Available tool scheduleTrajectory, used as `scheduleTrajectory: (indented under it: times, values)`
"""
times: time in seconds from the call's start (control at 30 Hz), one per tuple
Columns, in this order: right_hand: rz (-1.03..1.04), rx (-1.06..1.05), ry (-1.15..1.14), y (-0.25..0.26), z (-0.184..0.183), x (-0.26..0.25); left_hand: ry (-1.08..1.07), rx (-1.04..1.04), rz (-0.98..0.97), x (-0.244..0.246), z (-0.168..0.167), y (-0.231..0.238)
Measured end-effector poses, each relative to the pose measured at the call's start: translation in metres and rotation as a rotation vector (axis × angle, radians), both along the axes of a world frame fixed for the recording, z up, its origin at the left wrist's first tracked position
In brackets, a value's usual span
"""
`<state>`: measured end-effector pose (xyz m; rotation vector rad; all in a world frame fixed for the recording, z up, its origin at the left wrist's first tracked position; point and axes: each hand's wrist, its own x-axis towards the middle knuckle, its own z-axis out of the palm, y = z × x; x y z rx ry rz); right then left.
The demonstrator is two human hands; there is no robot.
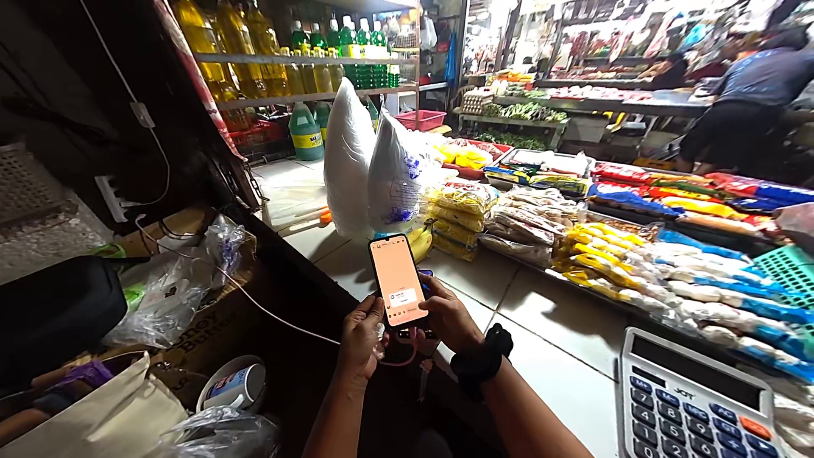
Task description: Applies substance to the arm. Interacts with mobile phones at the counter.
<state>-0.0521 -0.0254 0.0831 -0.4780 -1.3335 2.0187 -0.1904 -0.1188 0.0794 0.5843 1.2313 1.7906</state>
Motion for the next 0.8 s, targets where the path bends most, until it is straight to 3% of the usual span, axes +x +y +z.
scheduleTrajectory:
  times: [0.13,0.57,0.8]
  values:
    - [-0.020,0.087,-0.084,-0.002,0.001,0.001,0.029,-0.021,-0.023,-0.002,0.004,-0.003]
    - [-0.006,0.010,-0.047,-0.001,0.000,0.002,0.040,-0.038,-0.095,-0.005,0.004,-0.003]
    - [-0.043,0.033,-0.006,-0.004,0.002,0.002,0.072,0.057,-0.149,0.000,0.011,-0.008]
